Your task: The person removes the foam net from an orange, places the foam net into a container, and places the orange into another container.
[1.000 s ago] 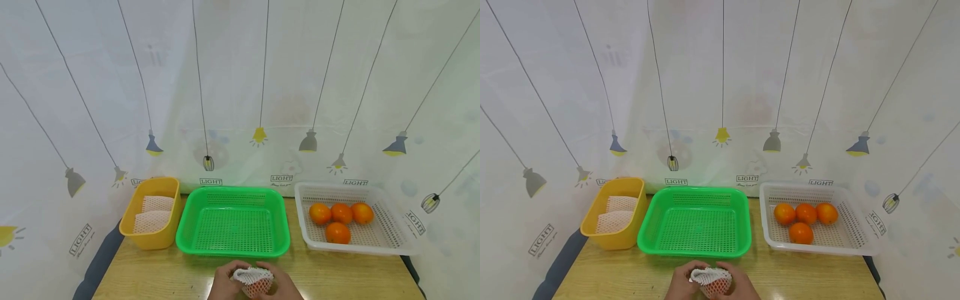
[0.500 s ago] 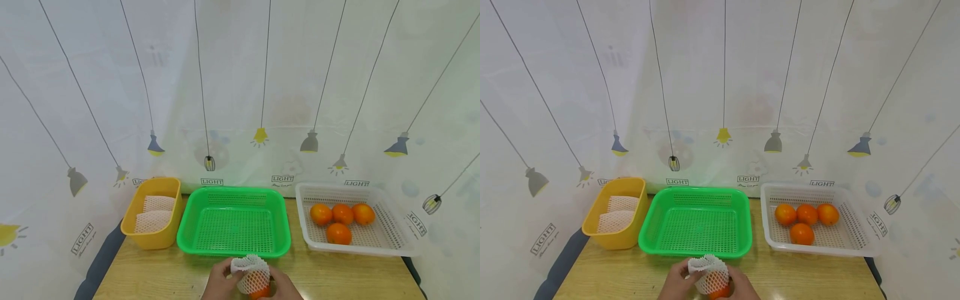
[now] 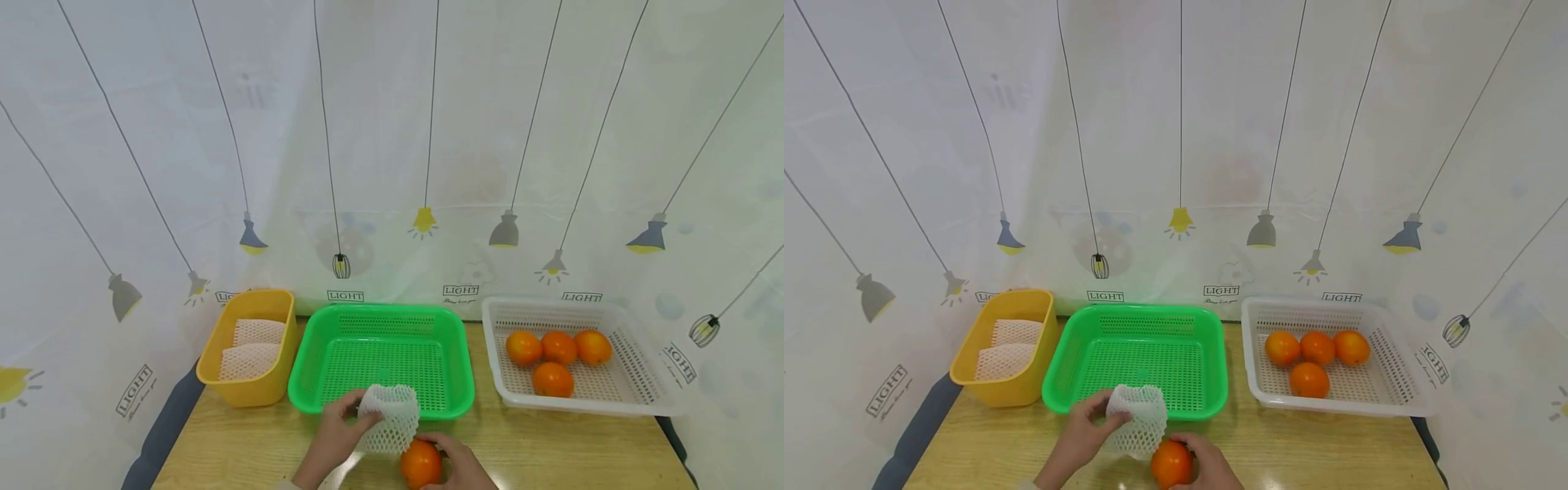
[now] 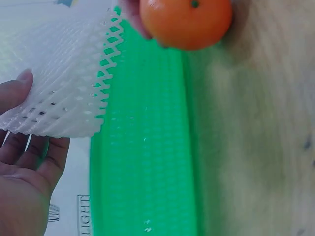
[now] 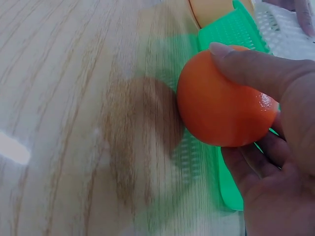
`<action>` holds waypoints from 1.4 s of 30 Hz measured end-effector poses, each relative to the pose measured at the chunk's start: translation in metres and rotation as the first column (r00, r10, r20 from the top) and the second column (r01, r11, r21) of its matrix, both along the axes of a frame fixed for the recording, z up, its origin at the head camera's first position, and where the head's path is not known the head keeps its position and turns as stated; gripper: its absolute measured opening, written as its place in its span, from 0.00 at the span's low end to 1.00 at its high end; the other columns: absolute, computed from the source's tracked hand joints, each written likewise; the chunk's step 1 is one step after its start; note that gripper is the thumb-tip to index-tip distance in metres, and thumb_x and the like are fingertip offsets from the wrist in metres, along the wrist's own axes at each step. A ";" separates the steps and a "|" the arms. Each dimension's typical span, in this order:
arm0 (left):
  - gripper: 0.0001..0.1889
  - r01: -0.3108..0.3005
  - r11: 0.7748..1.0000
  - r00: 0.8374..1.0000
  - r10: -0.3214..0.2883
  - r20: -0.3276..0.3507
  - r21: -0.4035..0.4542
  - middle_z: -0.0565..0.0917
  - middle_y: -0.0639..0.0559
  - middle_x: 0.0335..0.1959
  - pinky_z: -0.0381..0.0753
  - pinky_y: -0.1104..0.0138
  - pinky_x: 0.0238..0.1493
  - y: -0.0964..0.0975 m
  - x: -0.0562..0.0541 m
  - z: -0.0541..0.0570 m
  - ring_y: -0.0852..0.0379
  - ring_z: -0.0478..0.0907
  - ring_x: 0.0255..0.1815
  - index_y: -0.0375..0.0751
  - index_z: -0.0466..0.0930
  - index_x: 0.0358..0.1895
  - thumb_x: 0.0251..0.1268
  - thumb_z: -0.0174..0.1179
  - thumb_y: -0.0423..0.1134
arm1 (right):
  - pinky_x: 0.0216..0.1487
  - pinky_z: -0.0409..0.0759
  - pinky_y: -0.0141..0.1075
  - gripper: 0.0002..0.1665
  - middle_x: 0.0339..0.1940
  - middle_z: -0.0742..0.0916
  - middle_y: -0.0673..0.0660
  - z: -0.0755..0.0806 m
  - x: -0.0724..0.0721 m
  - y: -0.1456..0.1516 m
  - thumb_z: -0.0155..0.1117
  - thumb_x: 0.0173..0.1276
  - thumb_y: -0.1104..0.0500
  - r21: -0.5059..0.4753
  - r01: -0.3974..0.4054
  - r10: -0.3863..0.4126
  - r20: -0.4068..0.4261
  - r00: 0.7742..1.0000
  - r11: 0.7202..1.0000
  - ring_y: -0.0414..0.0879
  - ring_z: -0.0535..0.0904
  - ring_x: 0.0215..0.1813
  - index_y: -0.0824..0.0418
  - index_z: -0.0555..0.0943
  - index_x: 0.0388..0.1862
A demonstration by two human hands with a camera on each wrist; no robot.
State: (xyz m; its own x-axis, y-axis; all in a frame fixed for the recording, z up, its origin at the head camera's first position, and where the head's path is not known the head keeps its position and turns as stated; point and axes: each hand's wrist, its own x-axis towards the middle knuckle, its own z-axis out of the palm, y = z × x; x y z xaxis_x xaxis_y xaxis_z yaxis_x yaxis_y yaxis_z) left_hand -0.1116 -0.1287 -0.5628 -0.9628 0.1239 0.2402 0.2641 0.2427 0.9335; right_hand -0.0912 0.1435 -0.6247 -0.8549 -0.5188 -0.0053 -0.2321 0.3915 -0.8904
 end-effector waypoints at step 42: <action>0.10 -0.223 0.745 0.973 0.134 -0.187 -0.628 0.87 0.35 0.50 0.85 0.49 0.46 -0.211 -0.142 0.134 0.39 0.83 0.48 0.34 0.84 0.53 0.74 0.60 0.32 | 0.56 0.80 0.32 0.46 0.63 0.83 0.61 -0.006 -0.007 0.002 0.81 0.58 0.48 0.009 -0.044 0.045 -0.043 0.998 0.999 0.33 0.78 0.60 0.65 0.74 0.70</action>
